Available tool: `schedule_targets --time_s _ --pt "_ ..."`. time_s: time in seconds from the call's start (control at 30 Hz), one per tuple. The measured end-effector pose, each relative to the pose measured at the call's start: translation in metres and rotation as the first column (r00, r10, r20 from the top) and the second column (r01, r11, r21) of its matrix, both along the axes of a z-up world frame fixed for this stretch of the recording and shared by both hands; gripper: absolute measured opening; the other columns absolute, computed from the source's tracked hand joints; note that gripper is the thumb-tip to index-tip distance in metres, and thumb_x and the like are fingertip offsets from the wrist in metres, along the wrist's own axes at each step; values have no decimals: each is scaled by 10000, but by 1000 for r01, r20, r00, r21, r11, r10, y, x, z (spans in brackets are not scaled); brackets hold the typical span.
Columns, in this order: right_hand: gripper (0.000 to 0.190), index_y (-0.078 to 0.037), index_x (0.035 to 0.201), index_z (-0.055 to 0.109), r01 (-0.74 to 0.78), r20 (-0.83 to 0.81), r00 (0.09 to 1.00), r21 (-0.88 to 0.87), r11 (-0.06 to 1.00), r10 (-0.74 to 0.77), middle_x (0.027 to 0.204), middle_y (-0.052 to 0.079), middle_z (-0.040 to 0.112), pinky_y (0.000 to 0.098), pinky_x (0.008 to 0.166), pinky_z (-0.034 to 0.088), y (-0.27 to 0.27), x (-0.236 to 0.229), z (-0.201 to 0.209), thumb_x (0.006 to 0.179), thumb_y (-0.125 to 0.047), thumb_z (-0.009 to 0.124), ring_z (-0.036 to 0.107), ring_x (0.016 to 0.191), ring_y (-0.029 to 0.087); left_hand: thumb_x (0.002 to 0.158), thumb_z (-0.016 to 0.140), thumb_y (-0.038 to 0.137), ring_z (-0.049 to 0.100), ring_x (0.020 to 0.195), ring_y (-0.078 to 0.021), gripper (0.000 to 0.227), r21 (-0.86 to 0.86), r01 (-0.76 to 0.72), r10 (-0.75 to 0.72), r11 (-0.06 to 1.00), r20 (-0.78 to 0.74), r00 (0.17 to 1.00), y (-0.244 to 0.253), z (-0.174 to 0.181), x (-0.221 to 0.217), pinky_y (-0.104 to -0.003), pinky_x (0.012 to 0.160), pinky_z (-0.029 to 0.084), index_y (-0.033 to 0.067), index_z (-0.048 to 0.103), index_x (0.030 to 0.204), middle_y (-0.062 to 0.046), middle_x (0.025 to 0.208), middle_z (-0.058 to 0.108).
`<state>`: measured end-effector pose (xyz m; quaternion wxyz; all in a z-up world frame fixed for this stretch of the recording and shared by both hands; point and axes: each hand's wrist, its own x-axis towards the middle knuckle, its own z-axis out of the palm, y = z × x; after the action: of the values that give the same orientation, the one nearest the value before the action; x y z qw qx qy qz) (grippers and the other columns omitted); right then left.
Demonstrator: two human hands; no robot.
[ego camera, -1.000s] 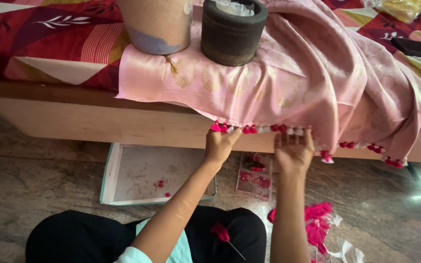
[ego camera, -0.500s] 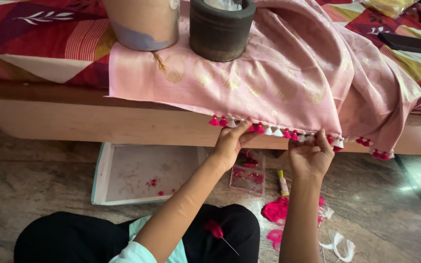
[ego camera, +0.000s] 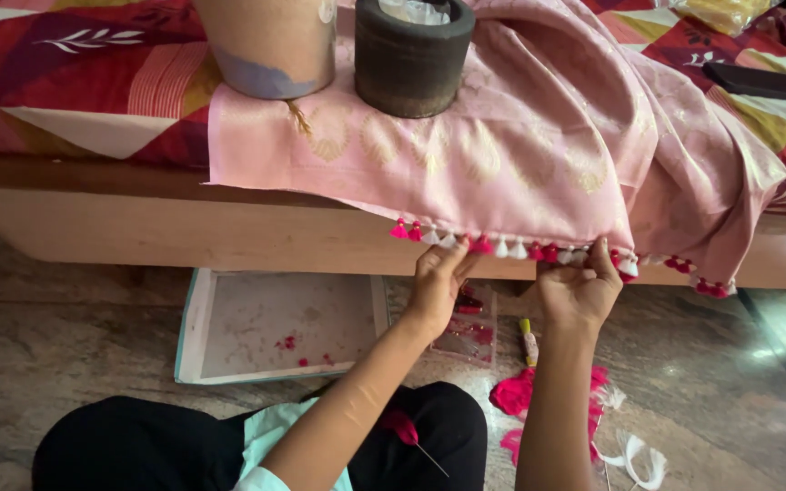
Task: The person is attaching or trimming pink and white pompoms on the edge of a pink fabric saree using scissors and thread.
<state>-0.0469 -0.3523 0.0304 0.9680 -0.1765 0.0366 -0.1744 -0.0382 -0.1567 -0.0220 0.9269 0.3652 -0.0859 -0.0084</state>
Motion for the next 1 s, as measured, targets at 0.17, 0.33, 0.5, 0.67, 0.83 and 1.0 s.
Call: schedule_targets --time_s 0.17,0.33,0.5,0.67,0.83,1.0 --pt "202 -62 1207 705 -182 276 947 37 983 165 1001 75 695 508 1066 507 -47 24 -58 1114 -200 591 631 936 268 998 638 479 631 1240 -336 495 -539 387 -457 748 4 890 25 26 -15 -497 1135 459 59 607 1258 -153 1250 671" --pt "213 -83 1151 699 -7 -2 1000 66 998 7 1106 70 743 502 1058 513 -2 -4 3 1031 -208 576 682 1049 259 958 625 583 580 1326 -335 642 -575 458 -539 678 36 841 36 45 -30 -523 1162 410 70 588 1341 -144 1347 644" --pt "217 -80 1131 694 16 -28 1000 76 997 -14 1068 64 748 489 1035 521 -3 -4 1 1023 -213 560 692 1018 249 930 631 610 559 1346 -332 680 -547 488 -555 681 50 830 42 51 -32 -527 1164 387 75 589 1347 -142 1365 642" --pt "181 -86 1063 695 16 -55 998 96 995 -10 881 36 693 422 929 518 2 -8 0 1037 -215 571 626 804 206 905 694 559 595 1269 -329 619 -515 417 -468 749 33 883 55 36 -25 -516 1148 408 70 602 1274 -121 1245 682" --pt "179 -69 1061 710 -57 26 998 80 995 55 865 47 694 417 883 506 -14 3 -24 1050 -215 606 615 775 219 913 726 449 637 1133 -269 453 -395 200 -257 897 -99 961 89 20 -6 -443 1055 465 96 638 1183 -91 1140 700" --pt "259 -63 1135 690 47 -121 992 84 995 -37 1107 86 767 453 997 529 16 -9 6 993 -221 542 722 1034 258 915 701 333 667 984 -145 311 1 14 -13 1000 -183 983 103 27 4 -321 903 491 117 681 1139 -17 1055 726"
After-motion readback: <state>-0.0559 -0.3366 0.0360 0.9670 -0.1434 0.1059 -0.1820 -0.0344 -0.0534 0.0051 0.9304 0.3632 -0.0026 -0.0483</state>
